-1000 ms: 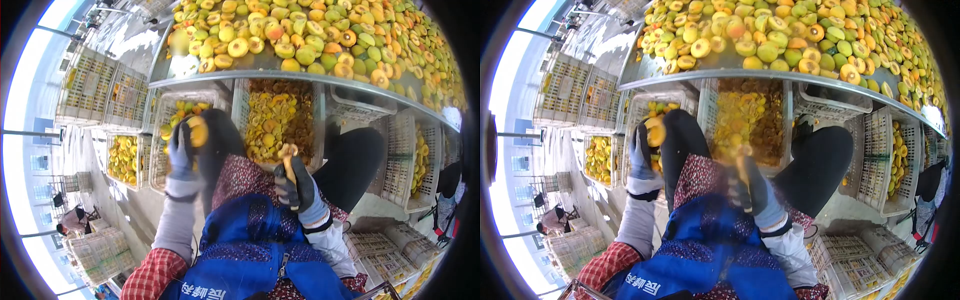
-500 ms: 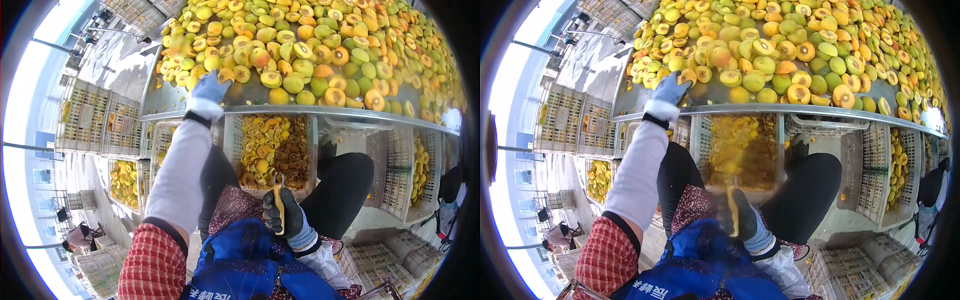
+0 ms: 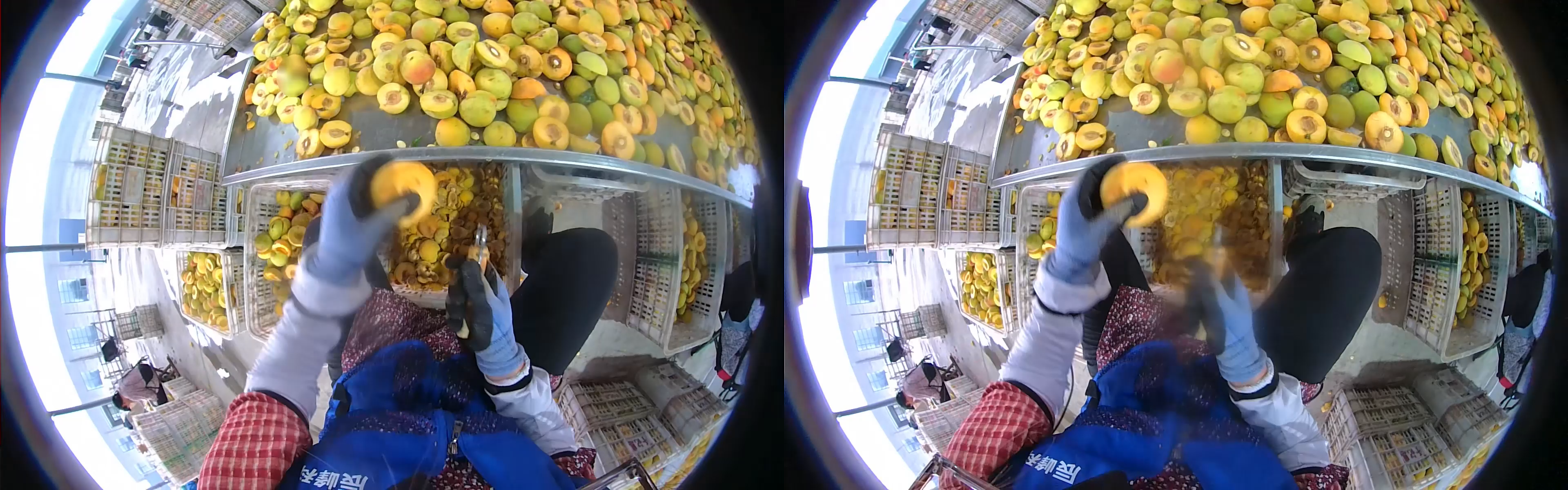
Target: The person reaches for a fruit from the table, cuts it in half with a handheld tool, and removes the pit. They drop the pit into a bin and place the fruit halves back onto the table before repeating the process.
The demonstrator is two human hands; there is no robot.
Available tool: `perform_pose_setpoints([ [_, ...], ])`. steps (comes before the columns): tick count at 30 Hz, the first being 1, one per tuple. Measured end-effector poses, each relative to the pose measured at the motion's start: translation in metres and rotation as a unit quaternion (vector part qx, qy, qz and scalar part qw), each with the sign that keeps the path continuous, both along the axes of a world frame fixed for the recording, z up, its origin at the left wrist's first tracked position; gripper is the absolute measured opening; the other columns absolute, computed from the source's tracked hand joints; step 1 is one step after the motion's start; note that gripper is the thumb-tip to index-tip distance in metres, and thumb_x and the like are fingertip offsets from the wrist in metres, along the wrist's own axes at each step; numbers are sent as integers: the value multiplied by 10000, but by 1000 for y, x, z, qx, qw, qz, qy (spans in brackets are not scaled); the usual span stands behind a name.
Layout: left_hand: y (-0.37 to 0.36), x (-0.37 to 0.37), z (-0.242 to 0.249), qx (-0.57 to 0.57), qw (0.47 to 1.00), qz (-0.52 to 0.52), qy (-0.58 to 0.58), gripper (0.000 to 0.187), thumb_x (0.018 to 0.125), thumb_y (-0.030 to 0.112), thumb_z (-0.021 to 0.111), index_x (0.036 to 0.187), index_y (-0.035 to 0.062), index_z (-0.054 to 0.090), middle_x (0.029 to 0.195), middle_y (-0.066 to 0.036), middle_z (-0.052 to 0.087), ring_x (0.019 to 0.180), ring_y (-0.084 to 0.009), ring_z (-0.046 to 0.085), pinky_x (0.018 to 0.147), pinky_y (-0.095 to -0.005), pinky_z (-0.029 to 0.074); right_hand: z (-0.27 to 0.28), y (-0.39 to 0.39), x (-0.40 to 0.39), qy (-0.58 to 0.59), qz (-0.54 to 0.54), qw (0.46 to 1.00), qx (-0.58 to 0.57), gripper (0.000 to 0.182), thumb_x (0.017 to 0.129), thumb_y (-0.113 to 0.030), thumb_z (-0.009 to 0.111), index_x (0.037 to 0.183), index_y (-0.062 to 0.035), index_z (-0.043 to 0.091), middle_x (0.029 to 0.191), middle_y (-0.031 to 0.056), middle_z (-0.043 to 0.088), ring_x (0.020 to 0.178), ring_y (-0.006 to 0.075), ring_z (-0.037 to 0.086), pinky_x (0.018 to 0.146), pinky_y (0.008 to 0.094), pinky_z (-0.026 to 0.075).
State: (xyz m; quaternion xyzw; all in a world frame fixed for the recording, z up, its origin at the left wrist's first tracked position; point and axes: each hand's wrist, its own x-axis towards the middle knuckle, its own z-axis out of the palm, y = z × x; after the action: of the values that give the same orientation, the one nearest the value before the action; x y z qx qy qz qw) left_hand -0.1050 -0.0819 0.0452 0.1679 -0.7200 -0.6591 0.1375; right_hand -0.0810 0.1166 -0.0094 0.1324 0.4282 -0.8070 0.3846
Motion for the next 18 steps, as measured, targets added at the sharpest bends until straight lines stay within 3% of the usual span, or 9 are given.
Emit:
perform_pose_setpoints([
  [1, 8, 15, -4, -51, 998, -22, 18, 464, 726, 4, 680, 1146, -69, 496, 1054, -131, 567, 945, -176, 566, 828, -279, 464, 3, -8, 0, -11, -45, 998, -41, 270, 905, -330, 530, 995, -76, 507, 609, 1, 462, 444, 90, 439, 364, 206, 354],
  [3, 35, 39, 4, 78, 996, -40, -13, 360, 810, 29, 605, 1142, -71, 512, 1051, -127, 567, 947, -165, 555, 820, -270, 454, 12, -19, 0, 14, -43, 998, -40, 272, 891, -246, 563, 1084, -64, 500, 623, 7, 482, 447, 81, 457, 357, 194, 353],
  [5, 46, 55, -3, -30, 999, -15, -21, 325, 867, 70, 545, 1155, -75, 508, 1050, -125, 568, 931, -147, 551, 800, -248, 443, 28, -10, -11, -4, 28, 998, -60, 463, 832, -169, 609, 1226, -49, 397, 760, 79, 554, 489, 135, 511, 413, 255, 426],
  [6, 50, 60, -4, 128, 991, 24, -9, 324, 886, 121, 545, 1139, -81, 517, 1026, -114, 585, 899, -131, 555, 776, -228, 435, 29, -10, -8, -5, 29, 998, -58, 463, 832, -169, 609, 1226, -49, 397, 760, 79, 554, 489, 135, 511, 413, 255, 426],
  [9, 50, 69, 14, 122, 989, 21, -82, 318, 902, 143, 536, 1129, -81, 522, 994, -91, 597, 877, -118, 557, 768, -215, 433, 33, -8, -6, -21, 53, 998, -30, 473, 826, -196, 613, 1219, -35, 404, 667, 69, 544, 389, 134, 479, 361, 254, 404],
  [10, 45, 71, 12, 169, 985, 0, -30, 299, 915, 152, 523, 1114, -70, 533, 951, -71, 605, 868, -102, 553, 751, -209, 436, 35, -5, -6, -8, 70, 997, -13, 464, 829, -222, 607, 1209, -33, 418, 671, 70, 548, 404, 126, 492, 371, 244, 408],
  [13, 16, 78, 24, 190, 959, -92, -188, 363, 911, 253, 527, 1096, -59, 542, 937, -67, 605, 850, -99, 565, 738, -203, 446, 44, -5, 0, 12, 71, 997, 3, 282, 860, -239, 601, 1063, -57, 529, 626, -4, 535, 428, 47, 444, 351, 170, 322],
  [15, 22, 80, 23, 191, 963, -101, -162, 417, 907, 279, 520, 1155, -56, 503, 999, -81, 594, 899, -120, 570, 773, -221, 449, 49, -6, 2, 34, 85, 996, -1, 269, 881, -280, 566, 1033, -59, 537, 617, -5, 528, 427, 49, 442, 359, 170, 329],
  [18, 47, 86, 14, 243, 965, -93, 28, 489, 878, 122, 521, 1305, -40, 344, 1199, -128, 496, 1120, -173, 475, 927, -284, 387, 43, -14, 16, -8, -1, 998, -59, 292, 904, -340, 515, 1007, -67, 533, 605, -8, 515, 417, 56, 437, 365, 173, 336],
])
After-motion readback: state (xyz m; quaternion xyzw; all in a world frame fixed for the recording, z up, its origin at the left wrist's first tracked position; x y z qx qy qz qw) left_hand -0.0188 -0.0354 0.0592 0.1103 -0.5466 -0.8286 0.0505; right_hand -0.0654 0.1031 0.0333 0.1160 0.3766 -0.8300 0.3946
